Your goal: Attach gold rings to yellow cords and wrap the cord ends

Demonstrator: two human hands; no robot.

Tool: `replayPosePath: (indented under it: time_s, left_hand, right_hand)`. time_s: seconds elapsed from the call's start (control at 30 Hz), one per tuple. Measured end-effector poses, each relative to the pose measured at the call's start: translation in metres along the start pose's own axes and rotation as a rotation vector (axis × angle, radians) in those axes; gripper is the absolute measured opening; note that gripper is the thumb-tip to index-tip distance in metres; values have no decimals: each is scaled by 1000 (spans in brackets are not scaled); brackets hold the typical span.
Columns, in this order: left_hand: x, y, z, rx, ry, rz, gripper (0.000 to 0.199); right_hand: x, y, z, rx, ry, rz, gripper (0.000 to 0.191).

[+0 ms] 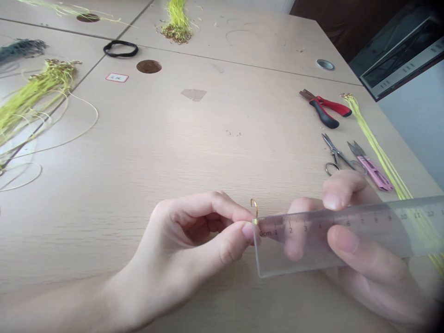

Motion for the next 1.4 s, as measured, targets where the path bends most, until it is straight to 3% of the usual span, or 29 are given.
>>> replayPosePath:
  time_s: [1.4]
  left_hand:
    - [0, 0, 0, 38, 21, 10, 15]
  right_hand:
    - [0, 2, 0, -6, -6, 11, 10]
Point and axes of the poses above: each hand's wrist, its own x-axis towards the middle knuckle, its own y-axis out of the back of the hand, z = x × y, the point moved 9 cm from there along x, towards the middle knuckle, and after that the axes turned 6 degrees about y, right-handed, at the moved point
